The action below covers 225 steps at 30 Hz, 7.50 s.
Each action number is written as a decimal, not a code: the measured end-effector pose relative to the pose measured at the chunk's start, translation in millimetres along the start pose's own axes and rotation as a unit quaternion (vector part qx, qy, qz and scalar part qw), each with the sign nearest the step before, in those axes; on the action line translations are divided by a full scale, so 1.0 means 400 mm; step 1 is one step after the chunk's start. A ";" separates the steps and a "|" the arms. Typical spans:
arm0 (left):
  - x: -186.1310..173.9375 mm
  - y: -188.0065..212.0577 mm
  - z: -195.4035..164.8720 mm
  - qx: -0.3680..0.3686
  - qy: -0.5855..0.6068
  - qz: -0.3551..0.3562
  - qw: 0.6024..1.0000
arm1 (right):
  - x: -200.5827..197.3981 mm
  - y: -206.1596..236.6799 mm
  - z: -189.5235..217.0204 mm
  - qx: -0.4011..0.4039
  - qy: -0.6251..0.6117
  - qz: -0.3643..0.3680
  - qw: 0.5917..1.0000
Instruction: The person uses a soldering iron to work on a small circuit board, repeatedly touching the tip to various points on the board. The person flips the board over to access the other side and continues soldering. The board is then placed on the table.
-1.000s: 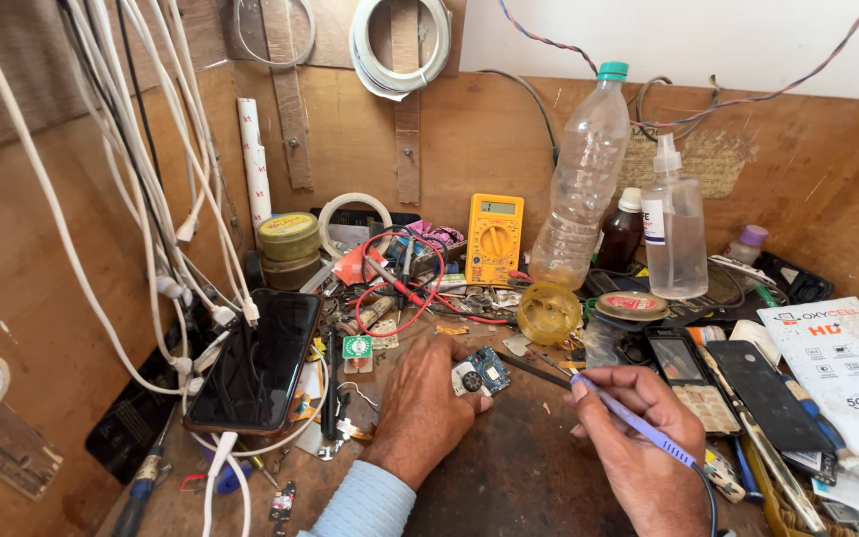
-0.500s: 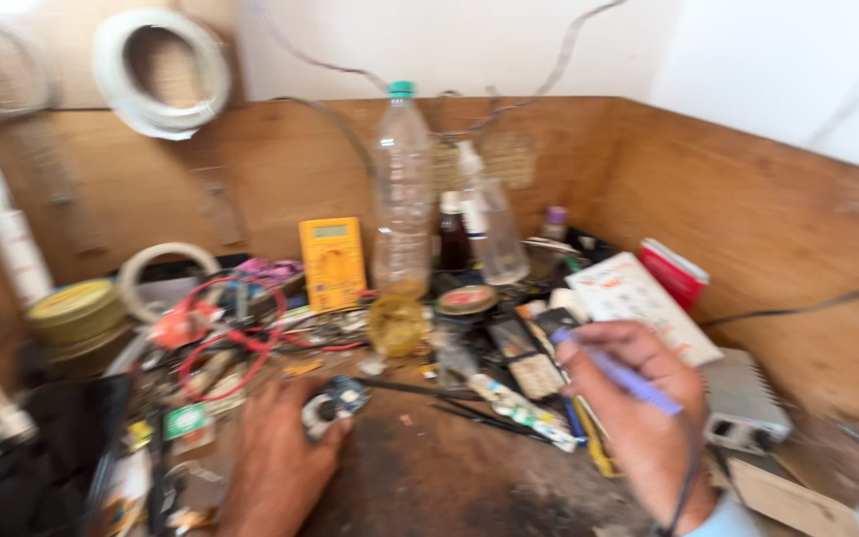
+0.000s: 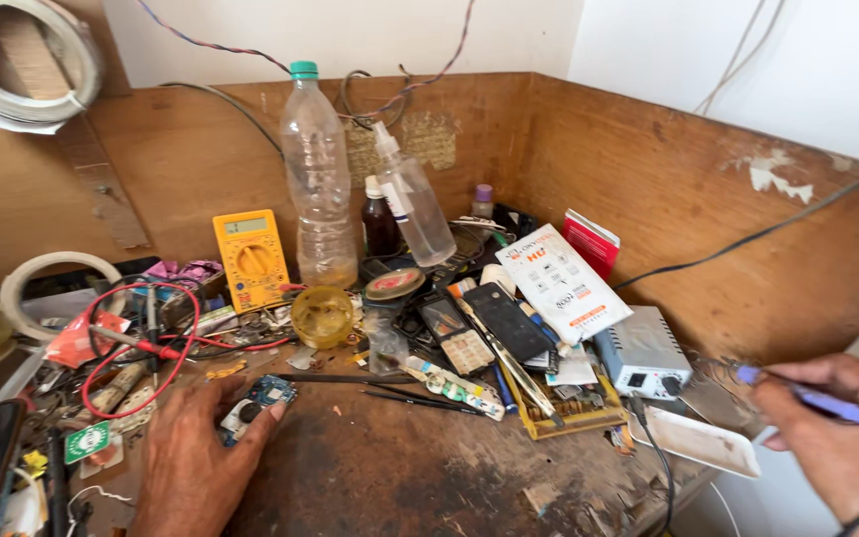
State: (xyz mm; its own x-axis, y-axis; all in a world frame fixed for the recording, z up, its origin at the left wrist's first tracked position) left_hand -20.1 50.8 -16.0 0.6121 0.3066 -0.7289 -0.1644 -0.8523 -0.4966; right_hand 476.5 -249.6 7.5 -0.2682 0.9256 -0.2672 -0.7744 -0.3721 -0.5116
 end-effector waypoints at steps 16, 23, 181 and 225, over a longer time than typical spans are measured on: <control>-0.019 0.001 -0.020 -0.038 0.025 0.000 0.999 | 0.057 0.071 0.129 -0.047 0.217 -0.011 0.975; -0.030 0.011 -0.041 -0.026 0.041 -0.007 0.999 | 0.089 0.043 0.008 -0.090 0.207 0.044 0.973; -0.056 0.029 -0.121 -0.075 0.057 0.066 0.993 | 0.678 0.320 0.407 -0.211 0.150 0.436 0.862; -0.057 0.031 -0.120 -0.088 0.082 0.034 0.992 | 0.682 0.308 0.401 -0.133 0.181 0.429 0.875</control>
State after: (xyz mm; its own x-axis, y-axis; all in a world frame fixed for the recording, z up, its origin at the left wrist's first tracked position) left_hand 1.0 13.0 17.2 0.7238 0.1847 -0.6648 -0.0808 -0.9342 -0.3475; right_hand 216.1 -31.7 2.7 -0.4488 0.2326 -0.8628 -0.2037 -0.9667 -0.1547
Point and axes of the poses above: each hand's wrist, its own y-axis away from the middle knuckle, its own x-axis out of the palm, z = x × y, the point moved 4 cm from there along -y, towards the middle knuckle, and after that the axes turned 1 degree about -y, right-handed, at the moved point
